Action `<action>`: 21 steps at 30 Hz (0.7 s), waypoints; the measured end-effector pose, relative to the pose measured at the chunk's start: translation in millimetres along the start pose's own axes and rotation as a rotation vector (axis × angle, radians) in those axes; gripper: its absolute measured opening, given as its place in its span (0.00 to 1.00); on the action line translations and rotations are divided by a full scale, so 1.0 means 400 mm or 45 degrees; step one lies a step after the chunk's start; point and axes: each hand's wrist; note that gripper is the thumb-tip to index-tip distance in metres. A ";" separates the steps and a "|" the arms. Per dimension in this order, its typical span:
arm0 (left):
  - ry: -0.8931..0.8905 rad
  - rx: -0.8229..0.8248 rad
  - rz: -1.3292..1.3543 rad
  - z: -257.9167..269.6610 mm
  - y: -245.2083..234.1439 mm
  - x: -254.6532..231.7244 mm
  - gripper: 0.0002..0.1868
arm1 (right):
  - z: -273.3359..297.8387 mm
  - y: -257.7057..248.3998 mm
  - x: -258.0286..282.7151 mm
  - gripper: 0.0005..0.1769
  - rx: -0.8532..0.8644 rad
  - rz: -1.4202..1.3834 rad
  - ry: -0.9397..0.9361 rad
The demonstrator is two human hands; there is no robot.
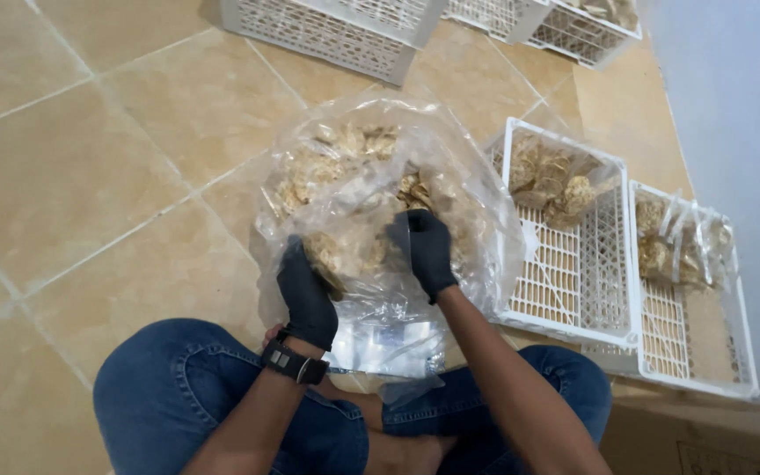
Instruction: The person sits on the floor and packs round, flat, light-brown snacks from a large plastic bag into smaller clear plastic bags. They place the filled bags into white plastic crates nearby.
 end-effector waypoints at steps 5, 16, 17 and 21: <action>0.039 -0.038 0.042 -0.031 -0.020 0.030 0.16 | 0.041 -0.121 0.055 0.11 0.022 0.008 -0.022; 0.458 0.058 -0.264 0.126 0.066 -0.067 0.10 | 0.282 -0.318 0.424 0.07 0.058 0.059 0.080; 0.458 0.045 -0.256 0.126 0.064 -0.068 0.11 | 0.282 -0.314 0.426 0.07 0.060 0.070 0.129; 0.598 0.079 -0.319 0.114 0.053 -0.052 0.13 | 0.281 -0.323 0.403 0.04 0.217 -0.189 0.201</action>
Point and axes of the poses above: each hand's wrist, its own z-axis away from the middle knuckle, its own y-axis out of the palm, x = y × z, and after that the axes turned 4 degrees about -z, right-handed
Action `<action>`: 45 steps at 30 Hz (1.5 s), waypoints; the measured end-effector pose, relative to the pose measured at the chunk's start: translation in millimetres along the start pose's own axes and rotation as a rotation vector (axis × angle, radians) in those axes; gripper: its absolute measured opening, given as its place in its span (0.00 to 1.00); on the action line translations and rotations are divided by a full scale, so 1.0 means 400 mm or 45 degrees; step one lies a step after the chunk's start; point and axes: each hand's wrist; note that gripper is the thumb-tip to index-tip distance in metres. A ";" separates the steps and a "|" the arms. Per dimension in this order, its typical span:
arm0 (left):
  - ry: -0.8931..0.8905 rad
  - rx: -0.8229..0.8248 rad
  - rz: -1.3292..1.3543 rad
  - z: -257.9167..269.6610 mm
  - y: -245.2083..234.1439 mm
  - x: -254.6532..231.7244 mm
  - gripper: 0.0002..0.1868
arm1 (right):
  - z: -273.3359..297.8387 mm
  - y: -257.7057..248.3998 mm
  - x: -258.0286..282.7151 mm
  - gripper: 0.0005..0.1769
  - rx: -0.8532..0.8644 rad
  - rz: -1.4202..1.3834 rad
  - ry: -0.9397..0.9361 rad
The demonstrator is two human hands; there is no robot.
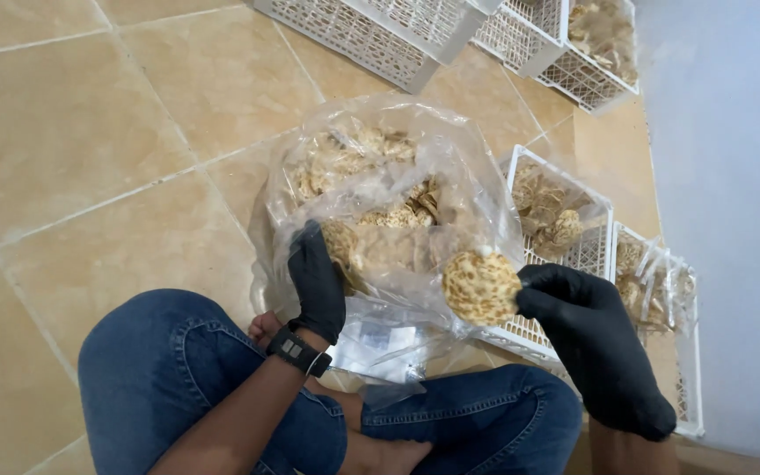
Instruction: The person sits on the floor and packs round, flat, light-brown snacks from a large plastic bag into smaller clear plastic bags. They place the filled bags into white plastic crates nearby.
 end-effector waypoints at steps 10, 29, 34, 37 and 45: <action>0.091 0.014 -0.040 0.003 0.001 -0.002 0.11 | -0.005 -0.018 -0.024 0.02 0.068 -0.023 -0.058; 0.167 0.029 -0.094 0.007 0.004 -0.016 0.11 | -0.011 -0.006 -0.049 0.09 -0.045 -0.154 0.153; 0.179 0.031 -0.132 0.015 0.004 -0.036 0.14 | -0.029 -0.020 -0.041 0.07 0.003 -0.120 0.152; 0.211 0.044 -0.101 0.018 0.007 -0.047 0.11 | -0.031 -0.014 -0.034 0.06 0.041 -0.107 0.192; 0.403 0.062 -0.195 0.029 0.004 -0.040 0.10 | -0.031 0.026 -0.036 0.11 0.320 0.039 0.014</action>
Point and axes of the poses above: each hand's wrist, its own z-axis away from the middle knuckle, its own y-axis out of the palm, x = y × z, and after that the axes turned 4 degrees about -z, right-handed
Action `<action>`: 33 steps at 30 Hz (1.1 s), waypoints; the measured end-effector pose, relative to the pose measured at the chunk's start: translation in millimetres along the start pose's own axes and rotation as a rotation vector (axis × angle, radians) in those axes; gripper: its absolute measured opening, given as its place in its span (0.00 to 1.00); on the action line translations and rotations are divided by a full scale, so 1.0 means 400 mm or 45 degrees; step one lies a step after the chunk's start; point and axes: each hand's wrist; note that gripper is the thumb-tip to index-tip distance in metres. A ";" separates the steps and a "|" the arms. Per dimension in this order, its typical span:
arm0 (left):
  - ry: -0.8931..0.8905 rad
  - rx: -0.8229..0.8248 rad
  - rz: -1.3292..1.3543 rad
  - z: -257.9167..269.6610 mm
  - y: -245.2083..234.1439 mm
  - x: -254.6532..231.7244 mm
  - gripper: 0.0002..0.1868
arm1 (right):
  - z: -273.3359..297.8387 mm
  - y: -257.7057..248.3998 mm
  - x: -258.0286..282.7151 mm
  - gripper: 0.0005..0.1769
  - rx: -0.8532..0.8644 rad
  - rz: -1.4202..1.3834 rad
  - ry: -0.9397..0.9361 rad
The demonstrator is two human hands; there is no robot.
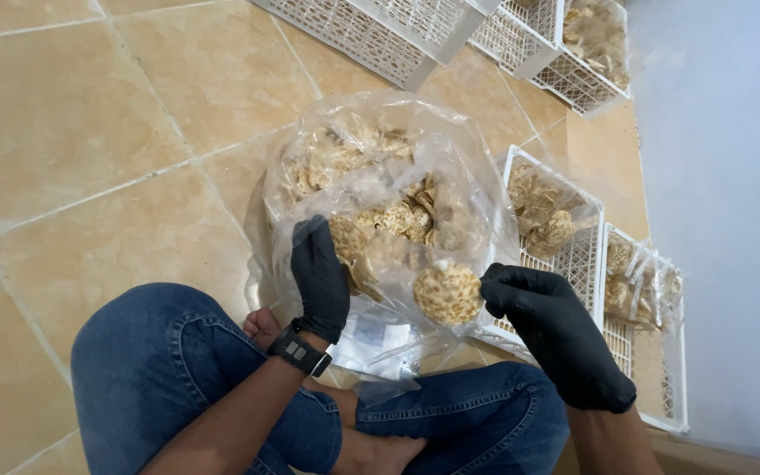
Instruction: The person sits on the floor and packs round, flat, light-brown snacks from a large plastic bag into smaller clear plastic bags. They place the filled bags into white plastic crates nearby.
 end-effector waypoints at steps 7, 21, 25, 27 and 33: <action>-0.198 -0.080 0.096 0.006 0.023 0.098 0.16 | -0.006 0.034 0.004 0.06 -0.212 0.039 0.045; -0.097 -0.059 -0.015 -0.014 0.001 0.054 0.12 | 0.035 0.010 0.011 0.10 -0.002 -0.126 -0.194; -0.155 -0.069 0.066 -0.017 0.002 0.032 0.10 | 0.031 -0.002 -0.008 0.07 -0.096 -0.168 -0.170; -0.138 -0.041 0.042 -0.016 -0.002 0.039 0.12 | 0.029 -0.002 -0.012 0.10 -0.084 -0.139 -0.175; -0.149 -0.047 0.048 -0.007 -0.001 0.060 0.13 | 0.026 0.006 -0.005 0.08 -0.137 -0.097 -0.116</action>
Point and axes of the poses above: each hand's wrist, its own z-axis away from the middle knuckle, its own y-axis out of the palm, x = y × z, and after that the axes turned 4 degrees about -z, right-handed
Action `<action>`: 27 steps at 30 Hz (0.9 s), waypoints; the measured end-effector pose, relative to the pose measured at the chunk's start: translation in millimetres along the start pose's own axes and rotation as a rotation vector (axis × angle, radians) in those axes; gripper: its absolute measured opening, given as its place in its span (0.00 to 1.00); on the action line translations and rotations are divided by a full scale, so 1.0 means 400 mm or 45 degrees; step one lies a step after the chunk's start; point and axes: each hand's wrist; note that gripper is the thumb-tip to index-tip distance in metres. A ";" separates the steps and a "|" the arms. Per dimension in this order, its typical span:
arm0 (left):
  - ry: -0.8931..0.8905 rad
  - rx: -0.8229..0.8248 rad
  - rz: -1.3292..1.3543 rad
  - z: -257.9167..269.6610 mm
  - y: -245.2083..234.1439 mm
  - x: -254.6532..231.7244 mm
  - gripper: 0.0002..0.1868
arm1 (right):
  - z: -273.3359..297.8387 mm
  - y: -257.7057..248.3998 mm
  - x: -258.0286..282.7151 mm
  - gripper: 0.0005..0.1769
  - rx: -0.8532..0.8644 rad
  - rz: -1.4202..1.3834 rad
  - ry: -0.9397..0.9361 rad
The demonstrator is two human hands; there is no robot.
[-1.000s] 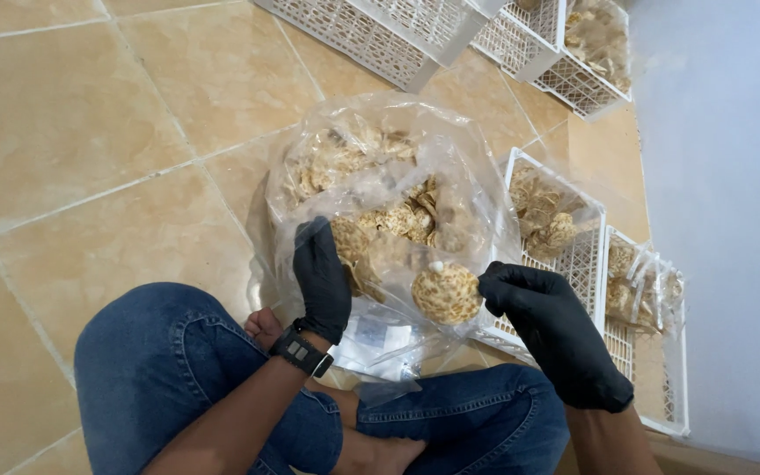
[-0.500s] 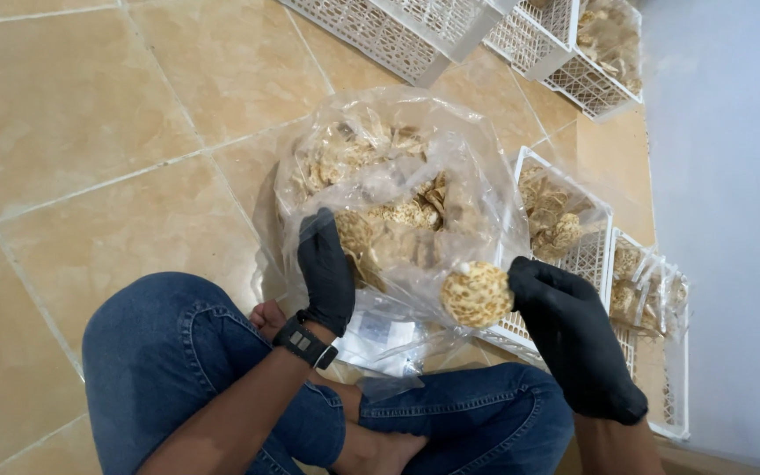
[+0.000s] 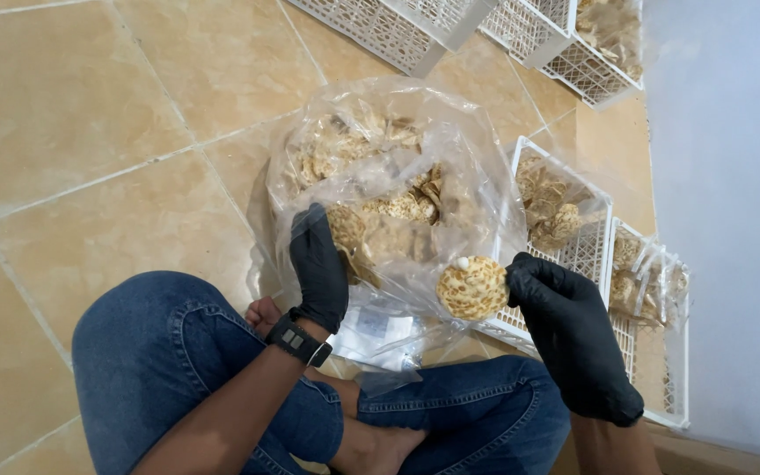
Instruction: The person sits on the floor and packs round, flat, light-brown snacks from a large plastic bag into smaller clear plastic bags. They place the filled bags into white plastic crates nearby.
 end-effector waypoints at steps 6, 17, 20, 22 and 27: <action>-0.006 0.021 0.042 0.011 0.002 -0.039 0.12 | -0.017 -0.005 -0.023 0.04 -0.179 -0.095 0.099; -0.538 0.206 0.281 0.038 0.006 -0.059 0.15 | 0.024 0.099 0.051 0.16 0.032 0.396 0.001; -0.649 0.235 0.399 0.039 0.008 -0.052 0.15 | 0.025 0.103 0.032 0.13 0.009 0.660 -0.233; -0.677 0.245 0.426 0.037 0.006 -0.052 0.14 | 0.030 0.102 0.020 0.11 0.013 0.771 -0.431; -0.641 0.218 0.479 0.034 0.010 -0.009 0.12 | 0.063 0.096 0.032 0.11 -0.036 1.040 -0.846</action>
Point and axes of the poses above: each hand's wrist, its own z-axis away from the middle knuckle, its own y-axis out of the palm, x = y × z, and after that the axes turned 4 degrees about -z, right-handed
